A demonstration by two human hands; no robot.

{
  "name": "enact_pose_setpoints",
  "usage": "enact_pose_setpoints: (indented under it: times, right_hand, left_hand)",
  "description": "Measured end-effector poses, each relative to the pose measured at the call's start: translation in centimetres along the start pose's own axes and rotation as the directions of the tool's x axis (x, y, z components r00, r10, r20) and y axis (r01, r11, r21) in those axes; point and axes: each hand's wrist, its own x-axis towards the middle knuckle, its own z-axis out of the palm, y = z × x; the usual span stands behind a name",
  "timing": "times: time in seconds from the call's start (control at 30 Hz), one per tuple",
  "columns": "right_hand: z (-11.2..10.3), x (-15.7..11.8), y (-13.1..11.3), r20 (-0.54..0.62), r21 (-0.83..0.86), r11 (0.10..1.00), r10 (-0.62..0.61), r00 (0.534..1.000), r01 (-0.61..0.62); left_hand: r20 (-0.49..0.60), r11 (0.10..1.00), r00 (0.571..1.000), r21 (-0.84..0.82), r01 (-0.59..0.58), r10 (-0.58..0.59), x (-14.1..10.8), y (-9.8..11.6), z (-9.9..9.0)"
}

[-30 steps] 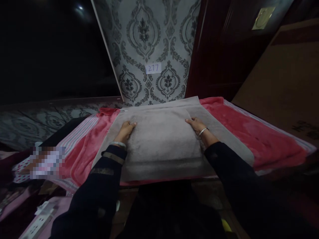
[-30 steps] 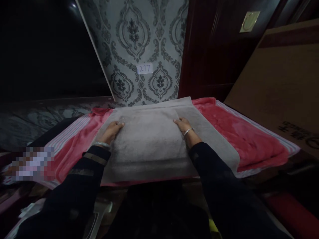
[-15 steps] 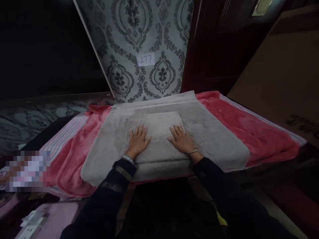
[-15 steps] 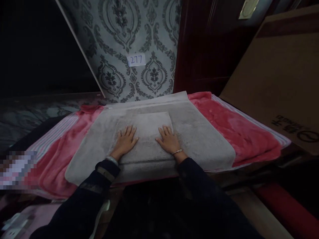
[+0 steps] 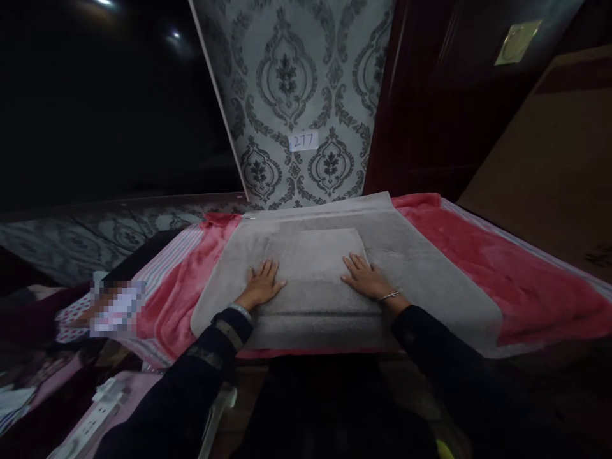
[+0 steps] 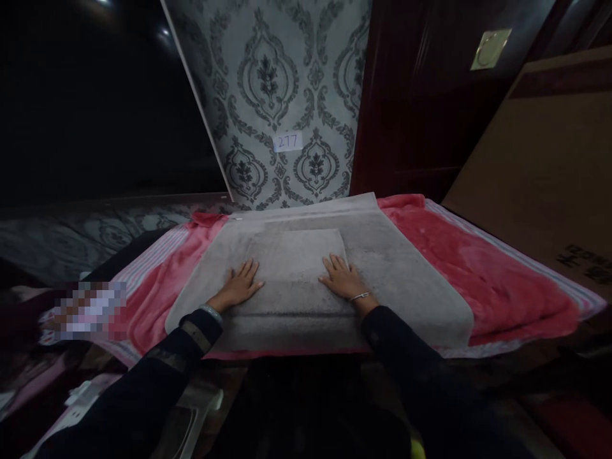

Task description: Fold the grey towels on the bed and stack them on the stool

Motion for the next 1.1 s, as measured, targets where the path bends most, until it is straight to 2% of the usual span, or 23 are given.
enact_pose_setpoints:
  times: [0.07,0.13,0.27,0.37,0.43,0.5,0.6,0.73,0.87,1.0,1.1]
  right_hand:
    - [-1.4,0.6,0.0,0.022,0.021,1.000,-0.006,1.000,0.005]
    - [-2.7,2.0,-1.1,-0.042,0.029,0.999,-0.018,0.999,0.019]
    - [-4.2,6.3,-6.2,-0.141,0.025,0.987,-0.151,0.978,0.156]
    - [-3.5,9.5,-9.8,-0.195,0.024,0.971,-0.229,0.954,0.239]
    - [-2.3,10.9,-10.4,-0.221,0.028,0.968,-0.239,0.946,0.251]
    - [-1.1,11.7,-9.6,-0.241,0.030,0.972,-0.221,0.945,0.235]
    - [0.0,12.3,-6.3,-0.267,0.015,0.988,-0.145,0.953,0.155]
    - [0.3,12.4,-1.6,-0.293,-0.001,1.000,0.022,0.956,-0.023]
    - [0.8,11.5,1.2,-0.310,0.031,0.991,0.135,0.941,-0.132]
    - [0.2,9.3,3.3,-0.212,0.102,0.968,0.247,0.946,-0.229]
    - [-1.5,7.3,3.2,-0.124,0.111,0.951,0.301,0.946,-0.288]
  left_hand:
    - [-0.004,1.000,1.000,-0.019,0.010,-0.010,0.4,-0.1,-1.3]
    - [-0.074,0.999,0.997,-0.048,0.017,-0.021,1.8,0.7,-2.8]
    - [-0.177,0.996,0.984,-0.070,-0.046,0.033,6.5,4.0,-4.8]
    - [-0.246,0.996,0.968,-0.059,-0.060,0.043,9.6,5.8,-4.1]
    - [-0.286,0.998,0.957,-0.041,-0.055,0.041,10.8,6.2,-2.7]
    - [-0.306,0.998,0.951,-0.016,-0.058,0.050,11.3,6.0,-1.3]
    - [-0.322,0.998,0.945,0.008,-0.061,0.061,11.5,5.7,-0.2]
    - [-0.322,0.999,0.946,-0.005,-0.050,0.045,11.5,5.7,-0.4]
    - [-0.311,0.998,0.949,-0.029,-0.064,0.051,11.4,5.8,-0.5]
    - [-0.267,0.995,0.962,-0.056,-0.077,0.059,11.5,5.5,-1.2]
    - [-0.134,0.991,0.987,-0.091,-0.097,0.084,11.3,5.7,-2.3]
